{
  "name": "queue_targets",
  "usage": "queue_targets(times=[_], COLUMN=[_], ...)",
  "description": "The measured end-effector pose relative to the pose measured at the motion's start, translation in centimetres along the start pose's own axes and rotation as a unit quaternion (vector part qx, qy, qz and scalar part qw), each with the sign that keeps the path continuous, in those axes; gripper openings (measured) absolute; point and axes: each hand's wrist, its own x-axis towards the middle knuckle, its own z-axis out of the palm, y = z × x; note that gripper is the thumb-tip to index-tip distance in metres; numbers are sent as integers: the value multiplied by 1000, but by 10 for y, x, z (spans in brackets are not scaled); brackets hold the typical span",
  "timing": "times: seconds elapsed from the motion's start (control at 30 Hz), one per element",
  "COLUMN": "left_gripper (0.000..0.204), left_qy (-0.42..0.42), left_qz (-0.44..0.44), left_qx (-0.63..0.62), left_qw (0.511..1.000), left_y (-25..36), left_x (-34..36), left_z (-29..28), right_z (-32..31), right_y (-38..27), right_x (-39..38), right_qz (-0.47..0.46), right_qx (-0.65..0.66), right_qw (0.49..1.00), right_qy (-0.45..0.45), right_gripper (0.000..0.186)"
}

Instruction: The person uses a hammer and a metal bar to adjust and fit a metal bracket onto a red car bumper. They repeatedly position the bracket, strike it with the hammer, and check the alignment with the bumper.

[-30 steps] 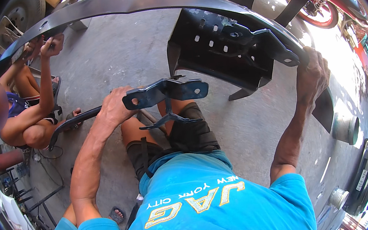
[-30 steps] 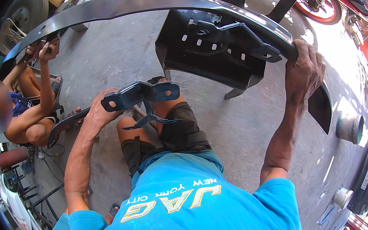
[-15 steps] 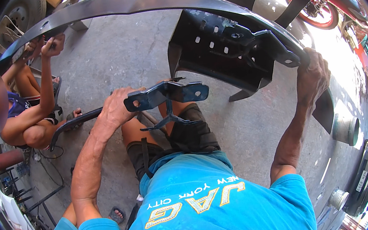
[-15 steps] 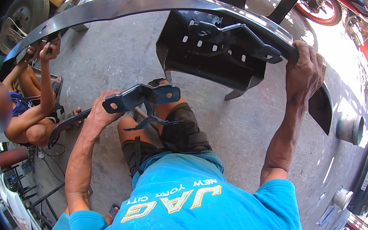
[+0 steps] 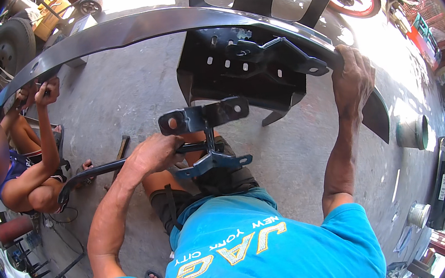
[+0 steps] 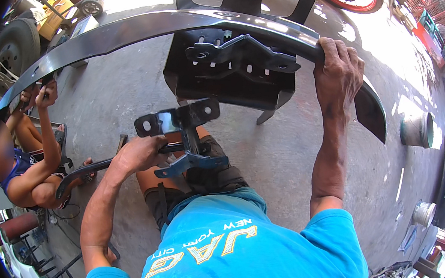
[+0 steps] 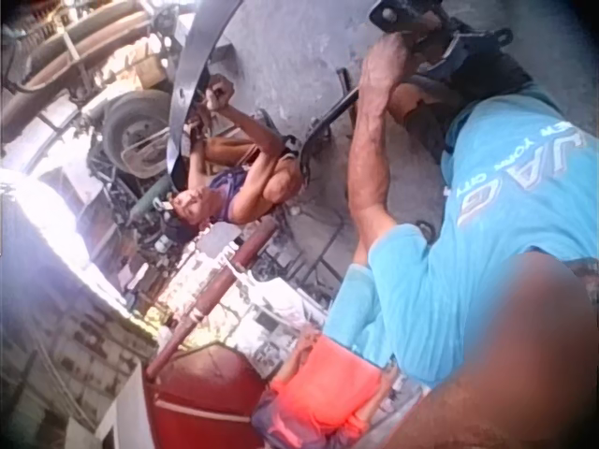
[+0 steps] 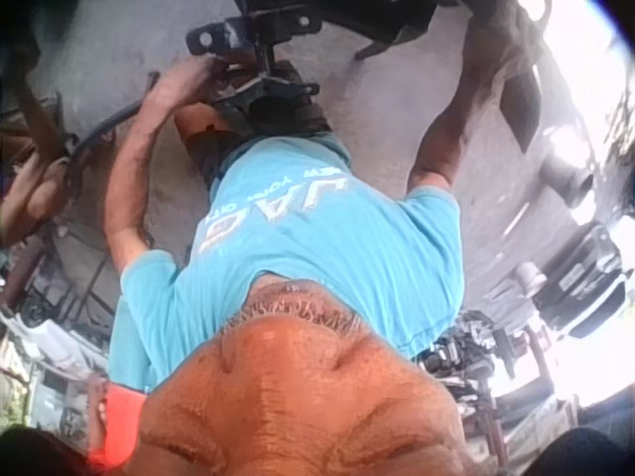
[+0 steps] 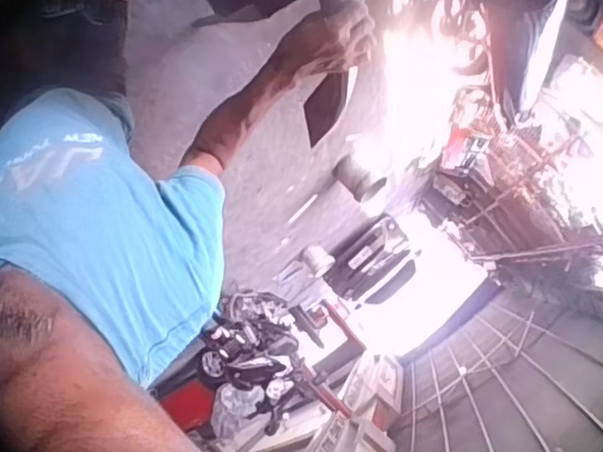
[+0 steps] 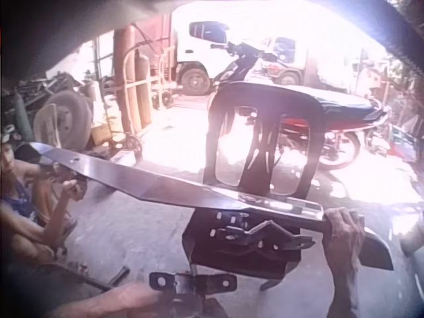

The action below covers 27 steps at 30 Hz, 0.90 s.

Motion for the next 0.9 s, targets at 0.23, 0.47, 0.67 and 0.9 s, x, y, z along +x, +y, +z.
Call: queue_targets(times=[0.23, 0.47, 0.67, 0.9], left_gripper=[22, 23, 30, 21], left_qy=[4, 62, 95, -70], left_qz=[24, 40, 224, 114], left_qx=[16, -29, -70, -149], left_qw=[1000, 997, 967, 980], left_y=[16, 13, 7, 42], left_x=[-5, 15, 45, 5], left_z=[-16, -13, 28, 1], right_z=[1, -2, 0, 1], right_y=[0, -1, -1, 1], right_x=[0, 2, 8, 3], right_qz=[2, -4, -3, -7], right_qx=[-4, 5, 3, -4], right_qw=[1000, 1000, 1000, 1000], right_qy=[0, -4, 0, 4], right_gripper=[34, 33, 32, 31])
